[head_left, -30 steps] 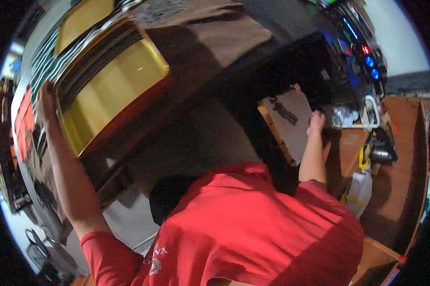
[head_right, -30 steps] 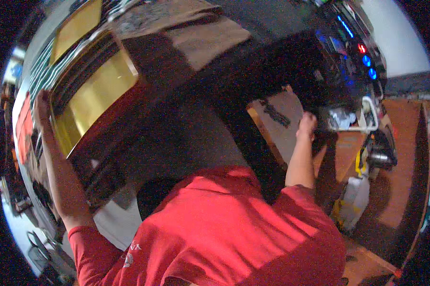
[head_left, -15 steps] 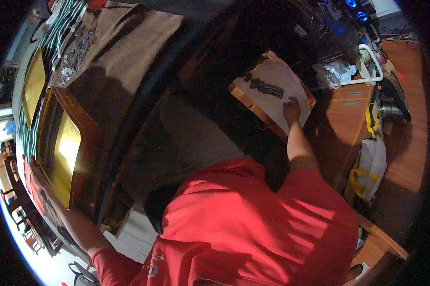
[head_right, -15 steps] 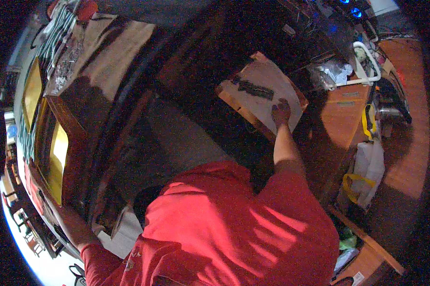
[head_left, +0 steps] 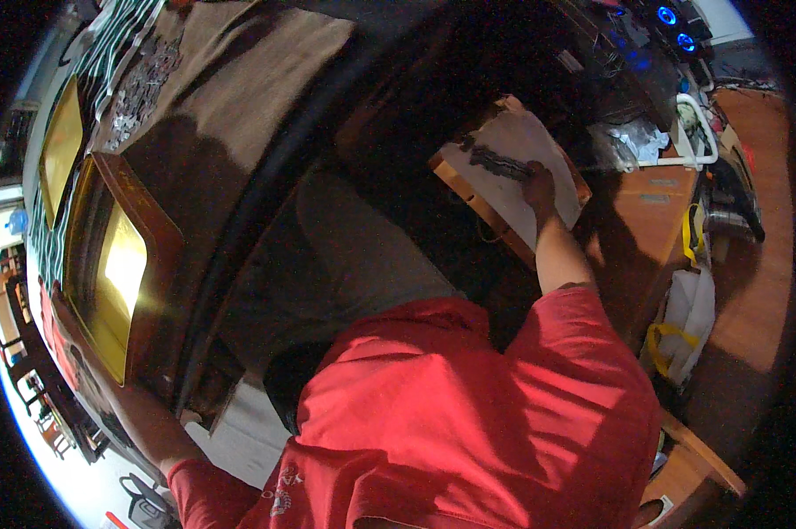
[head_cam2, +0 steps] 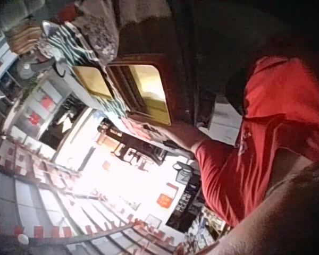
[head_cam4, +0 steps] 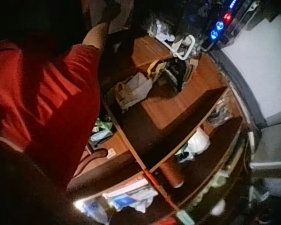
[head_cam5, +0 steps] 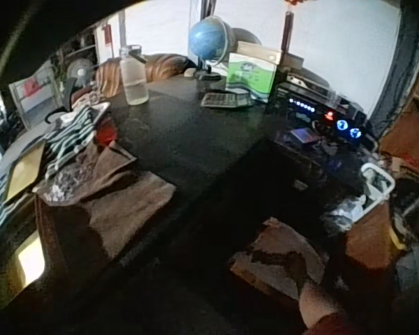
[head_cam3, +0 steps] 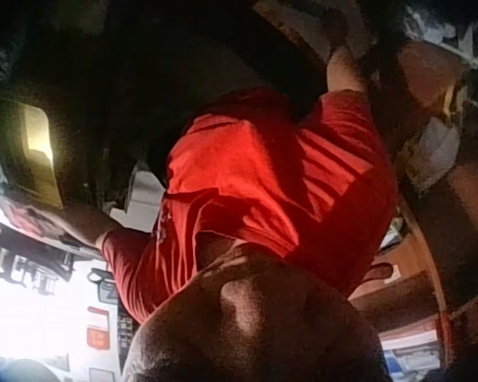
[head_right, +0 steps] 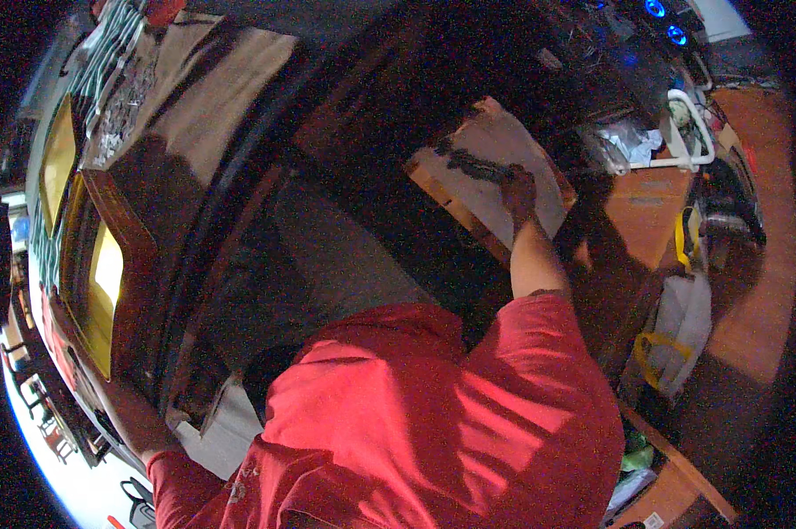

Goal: The person repeatedly picks up small black rectangular electronic components from a cloth on the table, manipulates them with both hands over a gold tray, and places them into the tray. The person continues this cycle of picking, handling, and placing components throughout the clip.

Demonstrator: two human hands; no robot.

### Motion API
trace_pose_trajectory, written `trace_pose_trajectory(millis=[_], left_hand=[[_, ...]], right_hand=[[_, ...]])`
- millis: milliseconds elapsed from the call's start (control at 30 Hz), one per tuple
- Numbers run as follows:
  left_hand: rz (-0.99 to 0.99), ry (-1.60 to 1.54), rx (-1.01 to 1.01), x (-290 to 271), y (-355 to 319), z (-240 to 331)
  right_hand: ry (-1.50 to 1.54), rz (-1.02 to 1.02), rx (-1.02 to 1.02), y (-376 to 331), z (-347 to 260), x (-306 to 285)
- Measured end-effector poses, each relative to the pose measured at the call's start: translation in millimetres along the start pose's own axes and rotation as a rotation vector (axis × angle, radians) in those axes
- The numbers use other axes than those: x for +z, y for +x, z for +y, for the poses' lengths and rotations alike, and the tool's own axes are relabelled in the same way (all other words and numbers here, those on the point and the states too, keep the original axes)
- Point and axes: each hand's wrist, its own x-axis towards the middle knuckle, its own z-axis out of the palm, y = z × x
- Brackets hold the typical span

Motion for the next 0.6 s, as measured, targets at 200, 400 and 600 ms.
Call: trace_pose_trajectory(millis=[200,400,600], left_hand=[[0.027,0.018,-0.008,5.9,-2.3,-3.4],[0.066,0.019,0.009,20.1,-4.6,-0.7],[0.099,0.022,0.018,29.7,-10.6,2.8]], right_hand=[[0.029,0.098,-0.031,-4.3,-8.5,-4.3],[0.008,0.047,-0.039,-1.5,-13.3,-12.3],[0.032,0.068,-0.093,1.0,-5.9,-9.5]])
